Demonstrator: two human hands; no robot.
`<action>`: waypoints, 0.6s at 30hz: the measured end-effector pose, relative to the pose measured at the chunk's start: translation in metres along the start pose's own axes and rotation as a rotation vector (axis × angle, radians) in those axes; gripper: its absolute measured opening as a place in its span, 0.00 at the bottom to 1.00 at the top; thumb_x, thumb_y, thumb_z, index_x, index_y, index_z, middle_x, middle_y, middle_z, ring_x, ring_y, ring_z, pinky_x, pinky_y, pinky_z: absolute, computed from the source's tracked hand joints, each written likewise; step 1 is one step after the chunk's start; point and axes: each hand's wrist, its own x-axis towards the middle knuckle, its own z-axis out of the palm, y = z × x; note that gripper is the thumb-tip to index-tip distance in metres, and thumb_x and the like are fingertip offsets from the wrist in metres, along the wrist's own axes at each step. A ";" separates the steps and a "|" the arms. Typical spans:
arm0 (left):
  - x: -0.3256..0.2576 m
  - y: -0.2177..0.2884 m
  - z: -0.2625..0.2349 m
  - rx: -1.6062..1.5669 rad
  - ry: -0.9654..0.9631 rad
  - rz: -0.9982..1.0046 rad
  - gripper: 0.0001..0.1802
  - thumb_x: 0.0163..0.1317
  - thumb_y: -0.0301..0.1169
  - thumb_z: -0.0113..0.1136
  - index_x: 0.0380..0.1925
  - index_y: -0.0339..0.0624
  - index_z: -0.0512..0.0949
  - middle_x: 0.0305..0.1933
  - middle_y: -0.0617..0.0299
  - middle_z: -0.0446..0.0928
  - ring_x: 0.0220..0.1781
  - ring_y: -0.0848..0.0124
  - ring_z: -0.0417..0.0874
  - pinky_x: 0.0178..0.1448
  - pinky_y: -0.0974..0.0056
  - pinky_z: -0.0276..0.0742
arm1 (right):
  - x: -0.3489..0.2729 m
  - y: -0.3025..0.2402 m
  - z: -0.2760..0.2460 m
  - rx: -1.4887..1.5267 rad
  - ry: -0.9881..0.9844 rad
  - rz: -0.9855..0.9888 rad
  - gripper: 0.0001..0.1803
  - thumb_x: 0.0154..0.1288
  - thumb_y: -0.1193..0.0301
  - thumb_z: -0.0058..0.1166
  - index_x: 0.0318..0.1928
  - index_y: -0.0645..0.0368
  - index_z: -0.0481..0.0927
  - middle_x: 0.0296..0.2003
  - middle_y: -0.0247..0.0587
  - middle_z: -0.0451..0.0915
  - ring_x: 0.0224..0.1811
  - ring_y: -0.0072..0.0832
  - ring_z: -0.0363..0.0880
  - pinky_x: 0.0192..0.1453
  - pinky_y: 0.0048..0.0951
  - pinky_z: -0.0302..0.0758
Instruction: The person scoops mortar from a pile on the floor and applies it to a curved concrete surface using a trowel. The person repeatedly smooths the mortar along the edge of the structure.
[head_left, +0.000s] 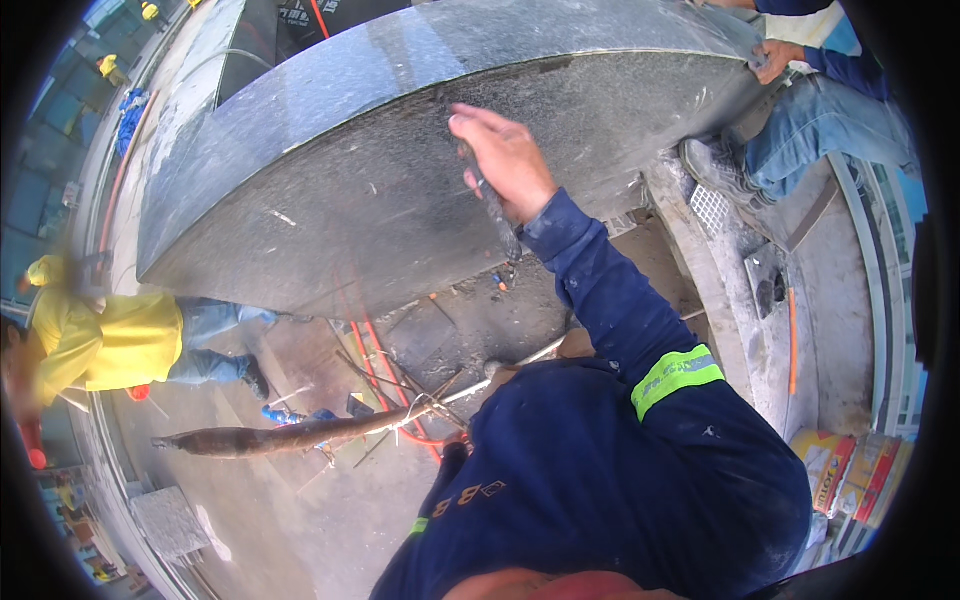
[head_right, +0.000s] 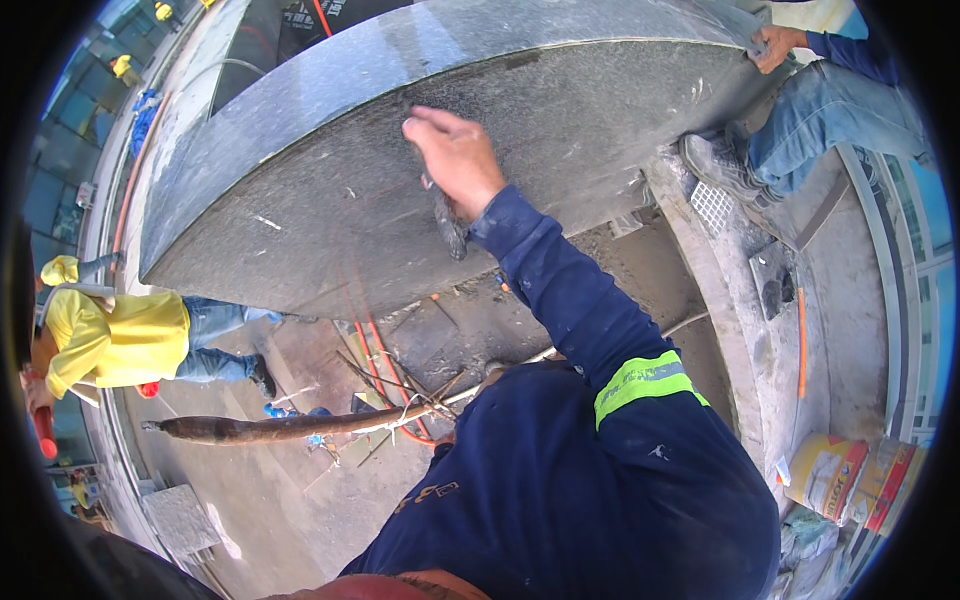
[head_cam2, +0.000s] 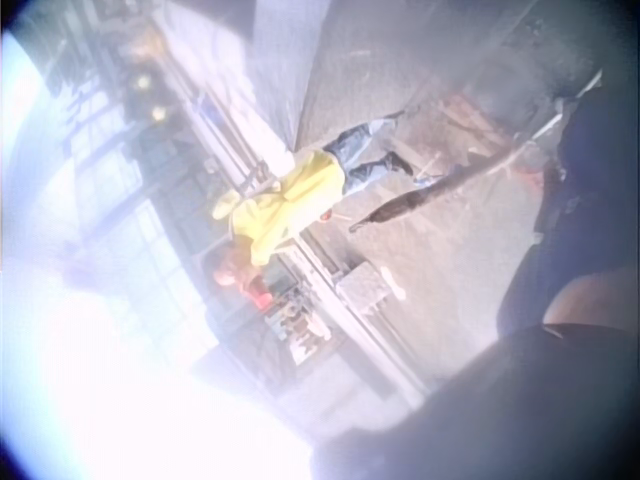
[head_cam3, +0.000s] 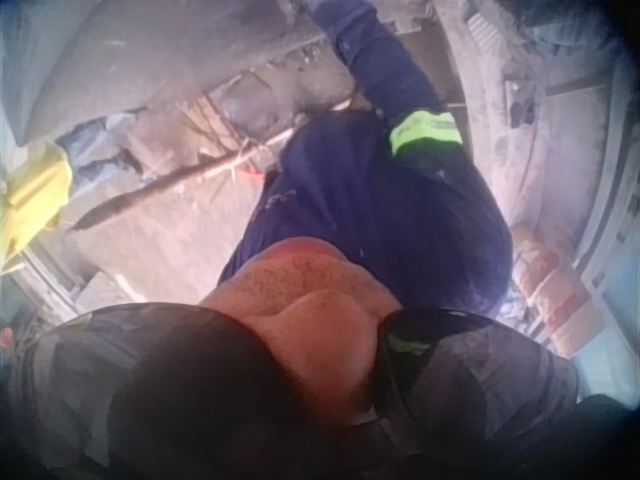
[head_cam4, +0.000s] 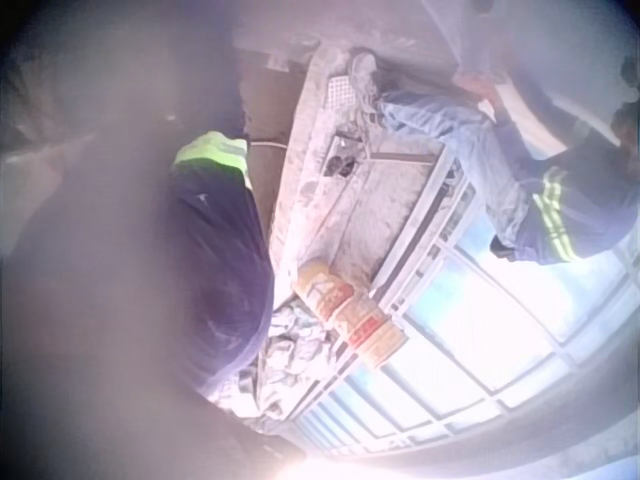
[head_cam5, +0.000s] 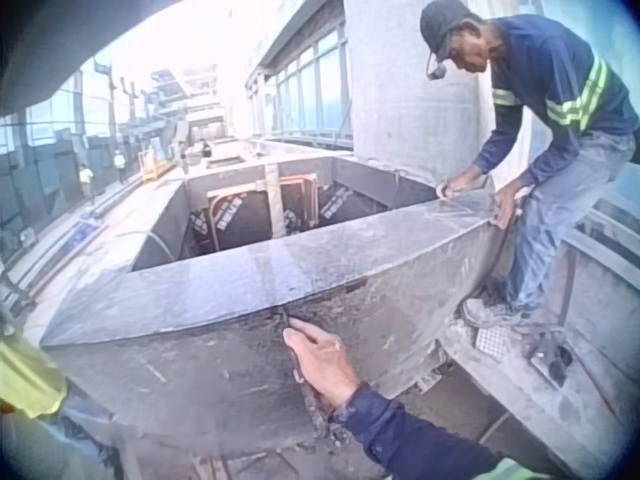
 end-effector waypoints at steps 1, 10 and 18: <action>0.002 0.006 -0.003 0.002 0.026 -0.002 0.14 0.67 0.34 0.49 0.42 0.40 0.81 0.40 0.46 0.83 0.43 0.52 0.85 0.49 0.52 0.79 | -0.005 0.000 0.004 0.001 -0.077 0.031 0.29 0.69 0.60 0.55 0.67 0.58 0.71 0.33 0.34 0.76 0.20 0.19 0.72 0.19 0.21 0.66; -0.002 0.027 0.003 -0.153 -0.047 -0.086 0.17 0.65 0.40 0.51 0.43 0.42 0.82 0.43 0.49 0.84 0.46 0.55 0.85 0.52 0.53 0.78 | -0.040 -0.002 -0.055 0.722 -0.620 0.254 0.26 0.79 0.56 0.36 0.64 0.62 0.62 0.42 0.45 0.76 0.23 0.23 0.74 0.17 0.20 0.67; 0.010 0.023 0.003 0.080 0.027 -0.085 0.14 0.64 0.39 0.57 0.39 0.41 0.82 0.40 0.53 0.83 0.43 0.58 0.84 0.47 0.52 0.79 | -0.053 -0.009 -0.114 0.552 -0.404 0.020 0.26 0.79 0.56 0.36 0.65 0.63 0.64 0.46 0.46 0.78 0.39 0.32 0.79 0.35 0.30 0.78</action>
